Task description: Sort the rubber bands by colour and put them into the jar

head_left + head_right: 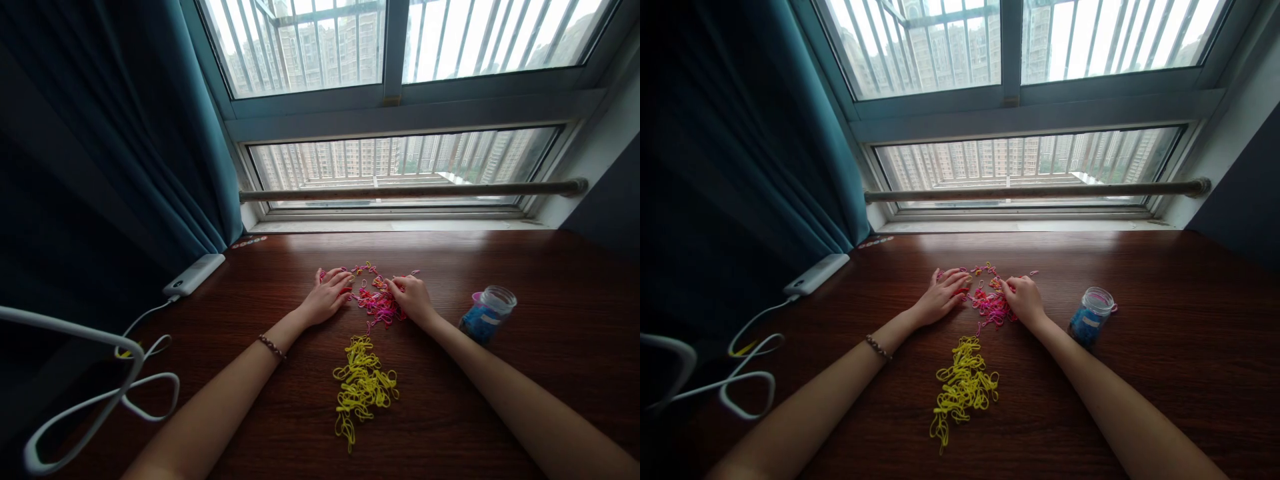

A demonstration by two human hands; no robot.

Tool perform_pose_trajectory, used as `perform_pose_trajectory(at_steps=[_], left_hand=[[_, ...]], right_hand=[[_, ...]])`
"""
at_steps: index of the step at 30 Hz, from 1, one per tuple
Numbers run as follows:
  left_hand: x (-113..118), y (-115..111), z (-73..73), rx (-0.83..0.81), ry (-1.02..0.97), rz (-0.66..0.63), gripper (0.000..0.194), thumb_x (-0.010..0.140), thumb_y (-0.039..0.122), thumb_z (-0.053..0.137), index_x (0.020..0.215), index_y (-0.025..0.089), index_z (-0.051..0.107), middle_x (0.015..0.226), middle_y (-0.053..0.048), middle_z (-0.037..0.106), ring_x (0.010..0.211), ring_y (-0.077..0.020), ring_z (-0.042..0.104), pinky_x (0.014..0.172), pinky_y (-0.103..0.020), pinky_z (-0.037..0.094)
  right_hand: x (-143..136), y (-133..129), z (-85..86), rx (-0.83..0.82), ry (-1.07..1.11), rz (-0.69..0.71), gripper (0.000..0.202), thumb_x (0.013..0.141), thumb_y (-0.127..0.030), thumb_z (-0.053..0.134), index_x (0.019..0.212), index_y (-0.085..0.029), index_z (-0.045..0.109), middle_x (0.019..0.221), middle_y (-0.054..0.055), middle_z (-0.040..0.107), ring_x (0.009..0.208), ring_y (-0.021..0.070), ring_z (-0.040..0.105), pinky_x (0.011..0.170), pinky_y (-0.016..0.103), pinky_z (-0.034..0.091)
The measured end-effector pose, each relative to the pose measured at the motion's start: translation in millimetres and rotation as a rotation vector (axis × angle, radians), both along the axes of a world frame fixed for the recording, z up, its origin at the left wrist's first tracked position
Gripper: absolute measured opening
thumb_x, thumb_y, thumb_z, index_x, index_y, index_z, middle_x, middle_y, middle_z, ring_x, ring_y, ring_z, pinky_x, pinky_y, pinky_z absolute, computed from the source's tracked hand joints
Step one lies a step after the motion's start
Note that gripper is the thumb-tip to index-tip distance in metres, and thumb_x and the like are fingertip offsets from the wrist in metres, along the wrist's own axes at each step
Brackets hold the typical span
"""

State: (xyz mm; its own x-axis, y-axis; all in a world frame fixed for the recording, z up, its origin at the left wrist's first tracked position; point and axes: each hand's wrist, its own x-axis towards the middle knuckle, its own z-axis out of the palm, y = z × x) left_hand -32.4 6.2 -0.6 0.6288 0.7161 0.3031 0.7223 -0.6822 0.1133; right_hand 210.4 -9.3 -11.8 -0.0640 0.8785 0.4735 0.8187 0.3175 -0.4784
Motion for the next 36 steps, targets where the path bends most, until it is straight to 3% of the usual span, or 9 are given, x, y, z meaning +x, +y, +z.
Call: perform_pose_trajectory(at_steps=[5, 8, 10, 17, 20, 26, 36], left_hand=[[-1.9, -2.6, -2.6, 0.102, -0.203, -0.065, 0.033, 0.087, 0.02, 0.039, 0.119, 0.018, 0.045, 0.121, -0.011, 0.05, 0.115, -0.0204, 0.043, 0.101, -0.046, 0.028], [0.6, -8.5, -2.7, 0.121, -0.379, -0.116, 0.02, 0.086, 0.017, 0.04, 0.1, 0.017, 0.055, 0.101, -0.009, 0.058, 0.098, -0.0167, 0.053, 0.088, -0.035, 0.043], [4.9, -15.5, -0.9, 0.131, -0.428, -0.167, 0.015, 0.085, 0.017, 0.042, 0.089, 0.016, 0.056, 0.091, -0.007, 0.059, 0.089, -0.015, 0.055, 0.081, -0.031, 0.047], [27.0, -49.5, 11.1, 0.232, -0.196, -0.524, 0.014, 0.085, 0.017, 0.046, 0.094, 0.016, 0.057, 0.085, -0.006, 0.065, 0.086, -0.0155, 0.057, 0.079, -0.031, 0.045], [32.4, -58.6, 13.8, 0.248, -0.075, -0.645, 0.016, 0.086, 0.016, 0.043, 0.093, 0.015, 0.057, 0.082, -0.006, 0.064, 0.083, -0.0149, 0.058, 0.077, -0.03, 0.044], [34.5, -63.6, 17.2, 0.231, -0.019, -0.668, 0.015, 0.085, 0.02, 0.043, 0.087, 0.015, 0.057, 0.081, -0.007, 0.063, 0.08, -0.0155, 0.056, 0.075, -0.03, 0.044], [32.4, -62.9, 16.8, 0.222, -0.04, -0.701, 0.017, 0.084, 0.026, 0.044, 0.082, 0.016, 0.057, 0.081, -0.008, 0.061, 0.084, -0.0171, 0.056, 0.077, -0.032, 0.046]], right_hand=[[0.7, 1.3, -2.0, 0.0, -0.029, 0.026, 0.044, 0.085, -0.037, 0.041, 0.049, -0.018, 0.057, 0.051, 0.002, 0.058, 0.058, 0.0142, 0.049, 0.058, 0.024, 0.03], [1.2, 2.0, -3.0, -0.013, -0.02, 0.064, 0.045, 0.086, -0.036, 0.04, 0.049, -0.019, 0.058, 0.056, 0.002, 0.061, 0.061, 0.0142, 0.051, 0.063, 0.023, 0.033], [1.2, 1.7, -3.0, -0.012, -0.018, 0.077, 0.045, 0.086, -0.036, 0.04, 0.049, -0.019, 0.058, 0.058, 0.003, 0.063, 0.063, 0.0147, 0.053, 0.067, 0.024, 0.034], [-0.1, 0.1, -0.1, 0.016, 0.018, 0.072, 0.039, 0.086, -0.033, 0.041, 0.057, -0.02, 0.065, 0.071, 0.005, 0.068, 0.074, 0.0186, 0.058, 0.071, 0.027, 0.038], [-0.7, -0.1, 0.3, 0.022, 0.031, 0.035, 0.039, 0.085, -0.034, 0.042, 0.058, -0.02, 0.066, 0.067, 0.005, 0.067, 0.071, 0.0184, 0.059, 0.068, 0.027, 0.039], [-1.4, 0.4, -3.5, -0.038, 0.039, 0.051, 0.015, 0.078, -0.025, 0.053, 0.081, -0.022, 0.068, 0.072, 0.002, 0.067, 0.07, 0.0169, 0.057, 0.065, 0.026, 0.04], [-6.7, -1.1, -1.6, -0.044, 0.091, 0.119, 0.015, 0.075, -0.015, 0.052, 0.089, -0.018, 0.055, 0.076, 0.003, 0.064, 0.075, 0.0174, 0.055, 0.07, 0.029, 0.041]])
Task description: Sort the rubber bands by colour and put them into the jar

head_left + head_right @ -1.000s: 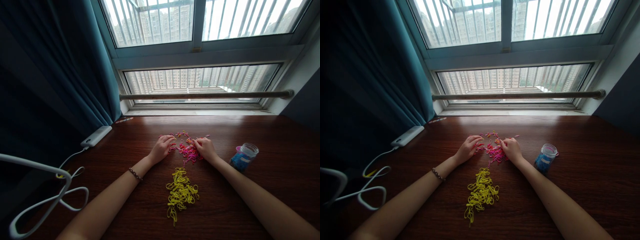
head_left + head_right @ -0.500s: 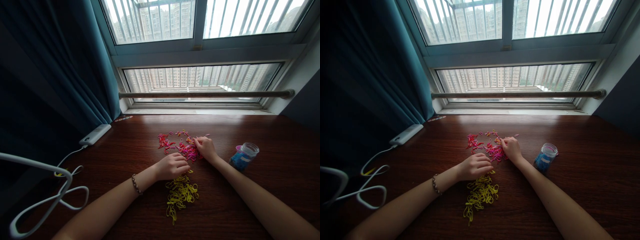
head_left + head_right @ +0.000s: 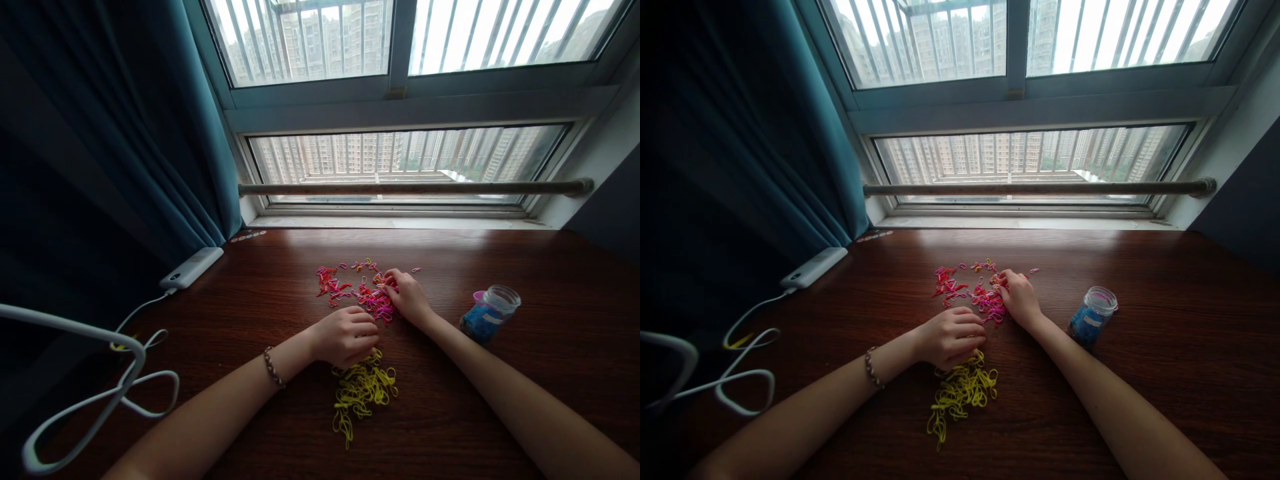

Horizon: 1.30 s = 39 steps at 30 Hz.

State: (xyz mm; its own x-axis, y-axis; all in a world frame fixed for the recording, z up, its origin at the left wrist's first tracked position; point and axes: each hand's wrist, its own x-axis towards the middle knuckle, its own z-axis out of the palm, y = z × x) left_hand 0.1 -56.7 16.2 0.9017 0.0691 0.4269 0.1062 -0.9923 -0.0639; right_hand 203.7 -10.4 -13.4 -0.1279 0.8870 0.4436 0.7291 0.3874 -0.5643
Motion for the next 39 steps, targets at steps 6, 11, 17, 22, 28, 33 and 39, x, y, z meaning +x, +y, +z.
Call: perform_pose_trajectory(at_steps=[6, 11, 17, 22, 28, 33, 39], left_hand=[[-0.1, 0.7, 3.4, -0.015, 0.039, -0.01, 0.015, 0.083, 0.024, 0.045, 0.087, 0.015, 0.056, 0.084, -0.008, 0.062, 0.087, -0.0182, 0.056, 0.078, -0.033, 0.045], [-1.7, 1.7, 2.2, 0.0, 0.021, 0.008, 0.015, 0.083, 0.024, 0.045, 0.088, 0.015, 0.057, 0.084, -0.008, 0.063, 0.087, -0.018, 0.057, 0.078, -0.032, 0.044], [-12.1, 15.5, -2.7, -0.014, -0.108, 0.253, 0.019, 0.083, 0.023, 0.045, 0.097, 0.016, 0.057, 0.094, -0.007, 0.064, 0.094, -0.0184, 0.055, 0.084, -0.036, 0.043], [-24.2, 37.7, -7.7, -0.085, -0.231, 0.574, 0.021, 0.086, 0.023, 0.041, 0.092, 0.017, 0.06, 0.091, -0.007, 0.063, 0.095, -0.019, 0.054, 0.088, -0.038, 0.042], [-17.5, 59.6, -10.0, -0.17, -0.132, 0.722, 0.024, 0.086, 0.023, 0.041, 0.102, 0.02, 0.058, 0.112, -0.005, 0.058, 0.113, -0.0215, 0.045, 0.095, -0.042, 0.036], [0.1, 76.6, -15.3, -0.234, 0.03, 0.801, 0.029, 0.087, 0.026, 0.038, 0.112, 0.026, 0.053, 0.128, -0.004, 0.048, 0.124, -0.0263, 0.032, 0.097, -0.055, 0.026], [8.6, 88.1, -21.6, -0.248, -0.024, 0.798, 0.027, 0.086, 0.02, 0.038, 0.107, 0.02, 0.056, 0.118, -0.007, 0.055, 0.117, -0.0221, 0.041, 0.099, -0.05, 0.027]], right_hand=[[-0.3, 0.2, 1.7, 0.092, 0.128, 0.008, 0.01, 0.076, -0.015, 0.046, 0.082, -0.017, 0.054, 0.078, 0.005, 0.06, 0.071, 0.0165, 0.055, 0.068, 0.028, 0.043], [0.5, 0.8, 3.0, 0.104, 0.199, -0.006, 0.008, 0.074, -0.019, 0.051, 0.078, -0.017, 0.058, 0.076, 0.004, 0.061, 0.069, 0.0163, 0.055, 0.068, 0.029, 0.044], [-8.1, -9.0, 23.7, -0.211, 0.554, 0.295, 0.019, 0.07, -0.03, 0.062, 0.082, -0.015, 0.061, 0.079, 0.005, 0.064, 0.073, 0.0161, 0.06, 0.068, 0.028, 0.048], [-22.2, -34.2, 45.6, -0.708, 0.401, 0.893, 0.026, 0.065, -0.035, 0.067, 0.083, -0.017, 0.067, 0.08, 0.003, 0.067, 0.076, 0.0155, 0.061, 0.071, 0.027, 0.049], [-31.0, -38.9, 36.3, -0.462, 0.334, 0.723, 0.024, 0.073, -0.038, 0.061, 0.079, -0.016, 0.069, 0.071, 0.002, 0.067, 0.065, 0.0135, 0.059, 0.06, 0.022, 0.046], [-25.9, -26.9, 25.6, -0.236, 0.3, 0.53, 0.026, 0.079, -0.036, 0.054, 0.073, -0.015, 0.068, 0.066, 0.003, 0.066, 0.058, 0.0125, 0.056, 0.056, 0.022, 0.042], [-25.5, -28.8, 26.5, -0.183, 0.219, 0.55, 0.021, 0.079, -0.031, 0.054, 0.073, -0.016, 0.068, 0.063, 0.001, 0.066, 0.056, 0.0116, 0.055, 0.054, 0.021, 0.039]])
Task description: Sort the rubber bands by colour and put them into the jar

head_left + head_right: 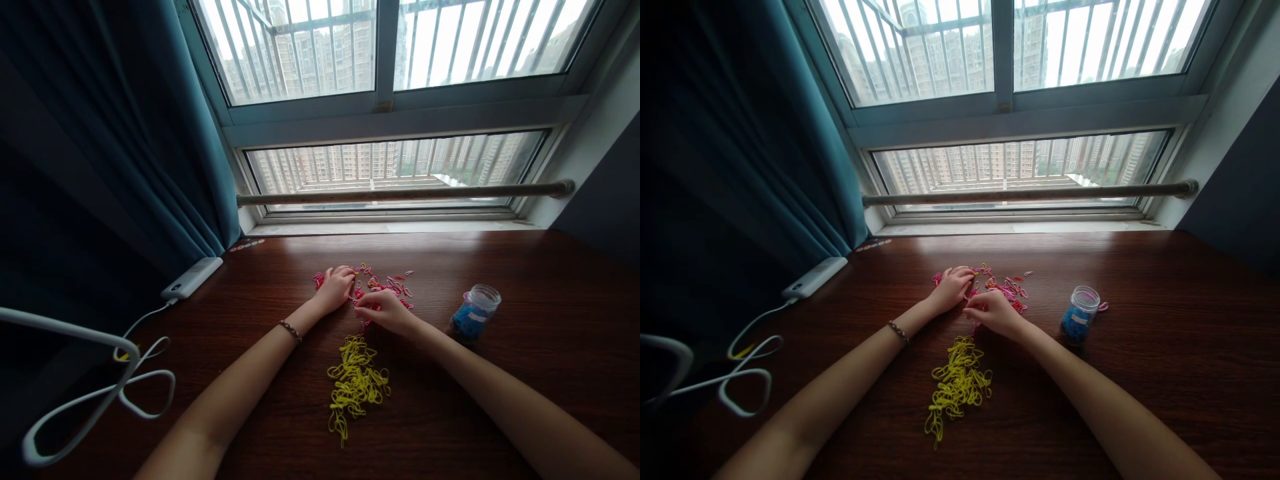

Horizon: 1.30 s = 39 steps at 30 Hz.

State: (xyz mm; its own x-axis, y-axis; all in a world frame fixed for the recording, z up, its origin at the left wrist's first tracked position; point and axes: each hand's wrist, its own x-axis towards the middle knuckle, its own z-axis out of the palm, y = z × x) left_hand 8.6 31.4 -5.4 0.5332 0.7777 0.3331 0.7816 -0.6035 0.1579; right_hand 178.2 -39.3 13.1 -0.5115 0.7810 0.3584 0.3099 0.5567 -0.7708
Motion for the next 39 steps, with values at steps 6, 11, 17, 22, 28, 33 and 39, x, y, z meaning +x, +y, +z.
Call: perform_pose_trajectory(at_steps=[6, 11, 17, 22, 28, 33, 39], left_hand=[[-14.2, -6.2, 5.5, -0.02, -0.254, -0.071, 0.013, 0.079, 0.015, 0.05, 0.085, 0.015, 0.062, 0.095, -0.007, 0.062, 0.09, -0.016, 0.057, 0.083, -0.029, 0.045], [-24.8, -22.8, 11.2, -0.057, -0.417, 0.04, 0.005, 0.074, 0.019, 0.06, 0.071, 0.016, 0.057, 0.07, 0.0, 0.062, 0.066, -0.0126, 0.057, 0.064, -0.024, 0.046], [-30.3, -35.8, 2.1, -0.098, -0.508, 0.031, 0.011, 0.079, 0.02, 0.055, 0.089, 0.017, 0.058, 0.08, -0.002, 0.065, 0.073, -0.0131, 0.06, 0.067, -0.024, 0.047], [-28.1, -40.8, -2.4, -0.012, -0.491, -0.009, 0.015, 0.081, 0.018, 0.051, 0.094, 0.016, 0.058, 0.092, -0.006, 0.065, 0.084, -0.0161, 0.06, 0.076, -0.029, 0.048], [-24.6, -43.4, -4.1, 0.04, -0.414, -0.108, 0.021, 0.083, 0.017, 0.047, 0.103, 0.014, 0.054, 0.091, -0.008, 0.063, 0.084, -0.0163, 0.059, 0.079, -0.031, 0.048], [-24.1, -45.8, -3.1, 0.076, -0.35, -0.17, 0.02, 0.084, 0.017, 0.045, 0.102, 0.015, 0.053, 0.089, -0.007, 0.062, 0.083, -0.0164, 0.058, 0.079, -0.031, 0.047], [-22.6, -48.7, 1.6, 0.122, -0.306, -0.22, 0.017, 0.085, 0.018, 0.045, 0.098, 0.015, 0.054, 0.087, -0.007, 0.062, 0.081, -0.0165, 0.058, 0.077, -0.032, 0.047]], right_hand=[[2.8, 6.0, -1.5, 0.049, 0.073, -0.204, 0.022, 0.08, -0.032, 0.053, 0.074, -0.016, 0.068, 0.066, 0.002, 0.067, 0.058, 0.0129, 0.058, 0.055, 0.022, 0.041], [11.3, 15.4, -8.2, 0.076, 0.134, -0.454, 0.021, 0.08, -0.029, 0.05, 0.077, -0.016, 0.067, 0.071, 0.003, 0.068, 0.063, 0.0151, 0.06, 0.061, 0.024, 0.044], [19.0, 23.1, -18.6, 0.153, 0.064, -0.613, 0.021, 0.081, -0.026, 0.048, 0.086, -0.017, 0.065, 0.082, 0.006, 0.067, 0.075, 0.0182, 0.06, 0.071, 0.029, 0.044], [22.5, 28.0, -26.4, 0.21, -0.099, -0.626, 0.022, 0.08, -0.02, 0.046, 0.095, -0.017, 0.063, 0.089, 0.007, 0.065, 0.089, 0.0197, 0.054, 0.081, 0.031, 0.041], [20.1, 28.5, -31.0, 0.211, -0.303, -0.572, 0.025, 0.081, -0.017, 0.045, 0.098, -0.019, 0.063, 0.093, 0.005, 0.066, 0.093, 0.0207, 0.049, 0.085, 0.033, 0.038], [19.0, 26.0, -31.5, 0.252, -0.405, -0.519, 0.028, 0.082, -0.017, 0.045, 0.099, -0.025, 0.065, 0.108, -0.002, 0.063, 0.098, 0.0223, 0.044, 0.089, 0.038, 0.033], [20.1, 30.0, -35.2, 0.266, -0.352, -0.514, 0.036, 0.08, -0.011, 0.042, 0.107, -0.022, 0.063, 0.11, 0.001, 0.062, 0.102, 0.0215, 0.044, 0.091, 0.037, 0.034]])
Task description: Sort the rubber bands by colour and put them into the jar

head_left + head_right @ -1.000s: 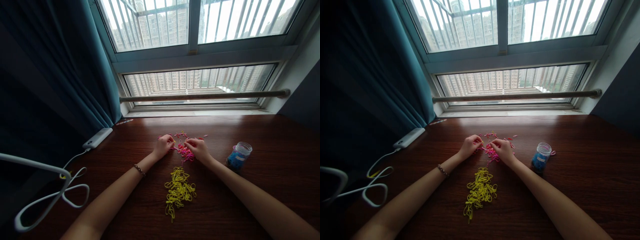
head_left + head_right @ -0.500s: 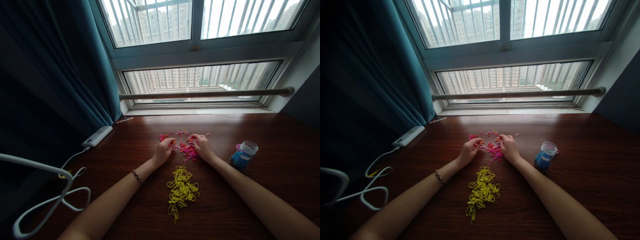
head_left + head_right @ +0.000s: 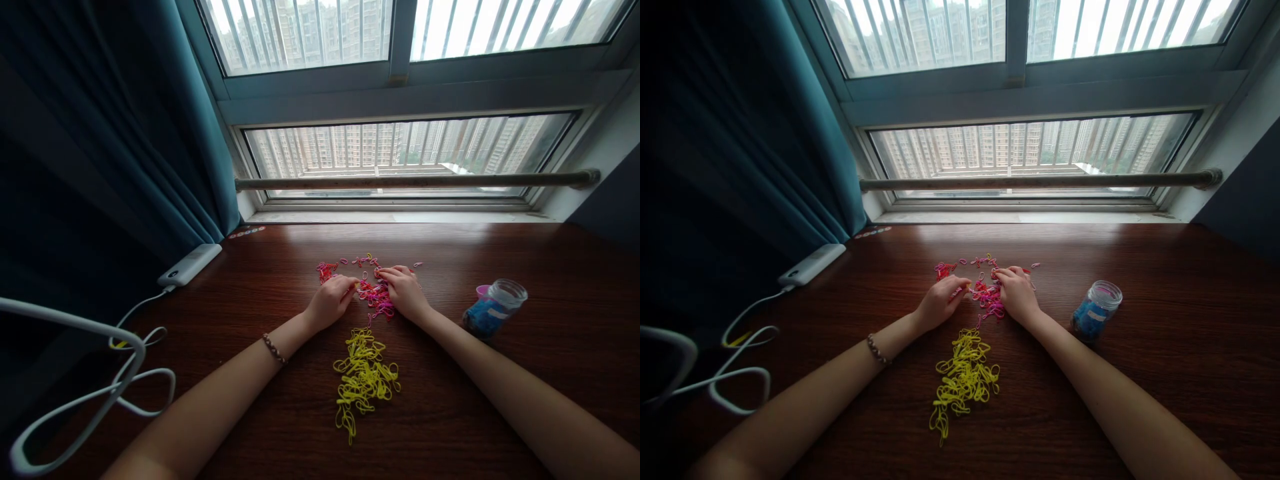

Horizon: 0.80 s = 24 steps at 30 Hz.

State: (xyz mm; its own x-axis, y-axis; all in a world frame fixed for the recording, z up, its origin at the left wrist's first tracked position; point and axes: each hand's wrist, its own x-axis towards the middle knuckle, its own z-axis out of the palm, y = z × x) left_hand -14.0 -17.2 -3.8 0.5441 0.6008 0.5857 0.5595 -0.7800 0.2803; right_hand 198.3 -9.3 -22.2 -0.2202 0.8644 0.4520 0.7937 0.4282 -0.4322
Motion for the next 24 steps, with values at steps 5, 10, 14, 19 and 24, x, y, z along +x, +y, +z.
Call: perform_pose_trajectory(at_steps=[5, 10, 14, 19, 24], left_hand=[[-0.6, -5.2, 4.5, -0.006, -0.017, -0.078, 0.02, 0.083, 0.016, 0.045, 0.101, 0.015, 0.054, 0.087, -0.007, 0.063, 0.083, -0.0166, 0.058, 0.077, -0.031, 0.047], [3.5, -19.9, 11.5, 0.008, 0.015, -0.283, 0.019, 0.076, 0.014, 0.049, 0.093, 0.016, 0.056, 0.077, -0.005, 0.063, 0.073, -0.0154, 0.057, 0.07, -0.029, 0.046], [11.2, -35.5, 13.3, 0.113, 0.183, -0.467, 0.01, 0.07, 0.016, 0.05, 0.079, 0.017, 0.055, 0.06, -0.002, 0.056, 0.058, -0.0142, 0.052, 0.056, -0.028, 0.042], [18.3, -51.3, 13.2, 0.209, 0.389, -0.536, 0.008, 0.067, 0.02, 0.049, 0.072, 0.02, 0.054, 0.056, -0.002, 0.053, 0.056, -0.0155, 0.049, 0.052, -0.031, 0.039], [20.4, -56.2, 15.1, 0.236, 0.387, -0.557, 0.005, 0.068, 0.021, 0.047, 0.072, 0.021, 0.051, 0.056, -0.002, 0.052, 0.055, -0.0156, 0.049, 0.05, -0.031, 0.038]], right_hand=[[4.3, 6.3, -3.0, 0.044, 0.14, -0.004, 0.034, 0.077, -0.007, 0.039, 0.095, -0.016, 0.067, 0.099, 0.005, 0.065, 0.094, 0.0177, 0.052, 0.088, 0.03, 0.039], [4.1, 4.0, -2.7, -0.007, 0.07, -0.018, 0.03, 0.076, -0.01, 0.043, 0.088, -0.02, 0.069, 0.096, 0.003, 0.066, 0.095, 0.0192, 0.052, 0.088, 0.032, 0.039], [2.9, 2.8, -3.0, -0.022, 0.048, -0.037, 0.033, 0.075, -0.008, 0.042, 0.091, -0.019, 0.069, 0.099, 0.003, 0.066, 0.097, 0.0193, 0.051, 0.09, 0.033, 0.038], [3.5, 3.1, -1.4, 0.016, 0.125, -0.044, 0.035, 0.075, -0.006, 0.039, 0.092, -0.018, 0.068, 0.098, 0.005, 0.066, 0.096, 0.0187, 0.053, 0.088, 0.033, 0.039], [3.0, 0.3, 3.8, 0.07, 0.249, -0.056, 0.034, 0.074, -0.007, 0.039, 0.089, -0.016, 0.068, 0.096, 0.007, 0.066, 0.092, 0.0184, 0.056, 0.088, 0.032, 0.041]])
